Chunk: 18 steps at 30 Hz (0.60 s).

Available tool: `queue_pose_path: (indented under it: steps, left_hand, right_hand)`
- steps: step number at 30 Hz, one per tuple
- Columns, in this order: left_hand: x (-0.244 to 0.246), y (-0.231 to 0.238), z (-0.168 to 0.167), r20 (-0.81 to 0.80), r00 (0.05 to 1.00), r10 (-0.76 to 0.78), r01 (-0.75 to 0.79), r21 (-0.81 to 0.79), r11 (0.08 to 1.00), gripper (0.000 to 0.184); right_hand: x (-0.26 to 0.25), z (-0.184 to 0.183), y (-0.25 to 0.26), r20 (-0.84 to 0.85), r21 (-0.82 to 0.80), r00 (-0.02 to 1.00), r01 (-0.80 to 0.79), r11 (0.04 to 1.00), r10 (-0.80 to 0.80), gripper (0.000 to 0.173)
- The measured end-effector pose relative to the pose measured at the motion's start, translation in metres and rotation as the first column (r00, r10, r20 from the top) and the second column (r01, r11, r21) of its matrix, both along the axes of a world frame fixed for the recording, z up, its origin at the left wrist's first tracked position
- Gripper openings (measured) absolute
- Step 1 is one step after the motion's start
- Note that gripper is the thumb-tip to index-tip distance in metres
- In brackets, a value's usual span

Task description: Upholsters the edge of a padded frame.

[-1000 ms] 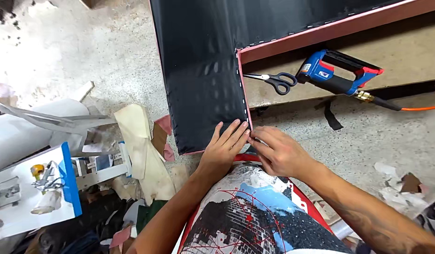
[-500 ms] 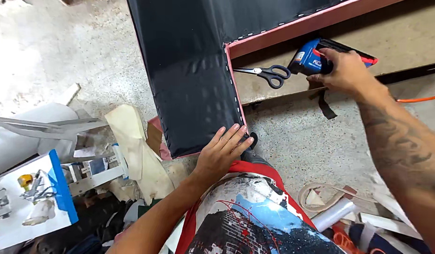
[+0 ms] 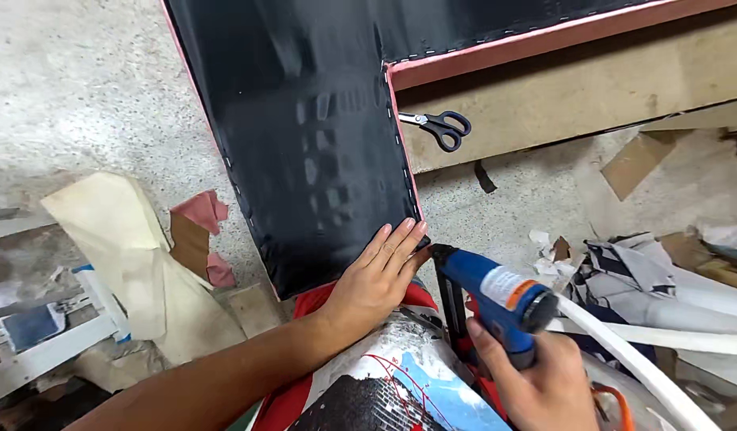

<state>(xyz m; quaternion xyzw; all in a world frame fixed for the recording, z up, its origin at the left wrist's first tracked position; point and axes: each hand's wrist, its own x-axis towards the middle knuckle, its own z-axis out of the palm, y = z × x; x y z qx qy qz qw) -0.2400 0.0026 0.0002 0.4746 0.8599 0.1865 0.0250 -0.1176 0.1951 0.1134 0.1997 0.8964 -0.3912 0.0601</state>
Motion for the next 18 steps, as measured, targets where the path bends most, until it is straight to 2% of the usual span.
queue_pose_path:
  steps: [2, 7, 13, 15, 18]
  left_hand:
    - [0.000, -0.001, 0.000, -0.042, 0.999, -0.010, 0.009, -0.027, 1.000, 0.041]
    - [-0.001, -0.003, 0.001, -0.060, 0.997, -0.041, 0.038, -0.053, 0.998, 0.038]
    - [0.002, -0.006, 0.003, -0.042, 0.998, -0.055, 0.051, -0.090, 0.995, 0.038]
    - [0.000, -0.020, 0.014, 0.085, 0.995, -0.056, 0.057, -0.016, 0.998, 0.044]
    - [0.000, -0.060, 0.030, 0.170, 0.982, 0.087, -0.118, 0.179, 0.977, 0.036]
  right_hand:
    - [-0.002, -0.008, -0.007, -0.013, 0.047, 1.000, 0.002, 0.999, -0.002, 0.032]
    - [-0.002, -0.010, -0.016, 0.011, 0.006, 0.999, 0.031, 1.000, -0.031, 0.032]
    - [-0.004, -0.007, -0.029, 0.051, 0.129, 0.998, 0.032, 0.991, -0.039, 0.032]
    - [0.005, 0.001, -0.029, 0.056, 0.110, 0.996, 0.069, 0.992, -0.075, 0.034]
    - [0.029, 0.016, -0.024, 0.074, 0.041, 0.983, 0.165, 0.986, -0.167, 0.033]
